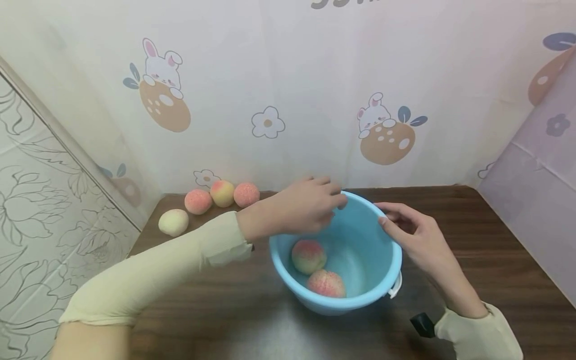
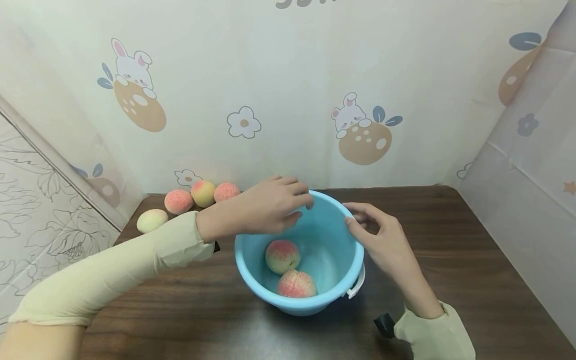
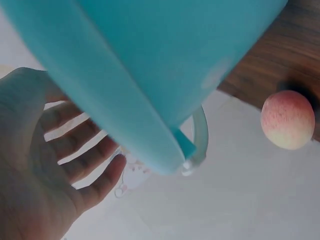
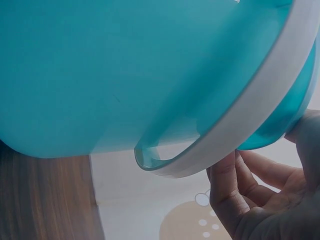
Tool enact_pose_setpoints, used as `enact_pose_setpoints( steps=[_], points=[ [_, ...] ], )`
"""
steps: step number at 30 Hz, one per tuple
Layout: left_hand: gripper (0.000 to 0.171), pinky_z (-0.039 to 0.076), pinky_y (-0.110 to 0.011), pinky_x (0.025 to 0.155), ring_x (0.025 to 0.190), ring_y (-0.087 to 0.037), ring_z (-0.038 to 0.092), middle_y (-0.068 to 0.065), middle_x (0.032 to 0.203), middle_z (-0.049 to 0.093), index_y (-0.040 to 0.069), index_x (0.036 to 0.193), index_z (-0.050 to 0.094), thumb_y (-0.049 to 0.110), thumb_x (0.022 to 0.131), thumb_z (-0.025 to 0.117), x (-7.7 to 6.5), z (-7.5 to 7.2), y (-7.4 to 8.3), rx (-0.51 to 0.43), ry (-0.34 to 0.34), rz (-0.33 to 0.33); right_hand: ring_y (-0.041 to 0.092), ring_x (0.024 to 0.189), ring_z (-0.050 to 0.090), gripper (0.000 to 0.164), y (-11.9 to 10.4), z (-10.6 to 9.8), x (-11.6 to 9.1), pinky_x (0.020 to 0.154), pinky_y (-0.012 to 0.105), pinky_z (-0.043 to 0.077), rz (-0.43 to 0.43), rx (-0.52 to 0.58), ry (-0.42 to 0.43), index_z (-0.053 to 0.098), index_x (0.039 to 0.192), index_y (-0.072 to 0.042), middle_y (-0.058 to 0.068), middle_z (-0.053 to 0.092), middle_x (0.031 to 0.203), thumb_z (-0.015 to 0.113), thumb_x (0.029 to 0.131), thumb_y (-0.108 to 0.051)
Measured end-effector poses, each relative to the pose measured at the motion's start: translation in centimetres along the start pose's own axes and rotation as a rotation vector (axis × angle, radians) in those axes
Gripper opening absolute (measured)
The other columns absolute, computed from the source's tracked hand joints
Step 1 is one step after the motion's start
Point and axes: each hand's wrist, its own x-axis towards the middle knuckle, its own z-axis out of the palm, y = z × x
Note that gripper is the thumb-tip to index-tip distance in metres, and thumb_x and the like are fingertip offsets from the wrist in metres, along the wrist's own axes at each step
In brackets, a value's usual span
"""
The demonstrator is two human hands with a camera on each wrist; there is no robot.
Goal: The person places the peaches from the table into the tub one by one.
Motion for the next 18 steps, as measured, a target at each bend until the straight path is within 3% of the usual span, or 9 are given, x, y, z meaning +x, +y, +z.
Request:
enact_pose_setpoints(
  steps=[9, 18],
  points=[
    [0.027, 0.051, -0.036, 0.090, 0.110, -0.019, 0.058, 0.001, 0.119, 0.066, 0.020, 0.126, 0.066, 0.027, 0.101, 0.059, -0.8, -0.5, -1.6, 0.031, 0.146, -0.103, 0.010, 0.085, 0.064, 0.039, 0.0, 0.1, 0.1, 0.068, 0.025, 0.057, 0.011, 0.004, 0.005, 0.065, 0.140, -0.016, 0.010, 0.071, 0.106, 0.066, 0.102, -0.026],
    [0.023, 0.049, -0.041, 0.095, 0.115, -0.024, 0.058, -0.002, 0.123, 0.066, 0.017, 0.123, 0.066, 0.023, 0.102, 0.060, -1.5, 0.0, -3.6, -0.022, 0.210, -0.179, 0.012, 0.085, 0.065, 0.040, 0.0, 0.2, 0.1, 0.068, 0.025, 0.058, 0.021, 0.008, 0.014, 0.065, 0.140, -0.017, 0.007, 0.070, 0.105, 0.066, 0.102, -0.027]
  ],
)
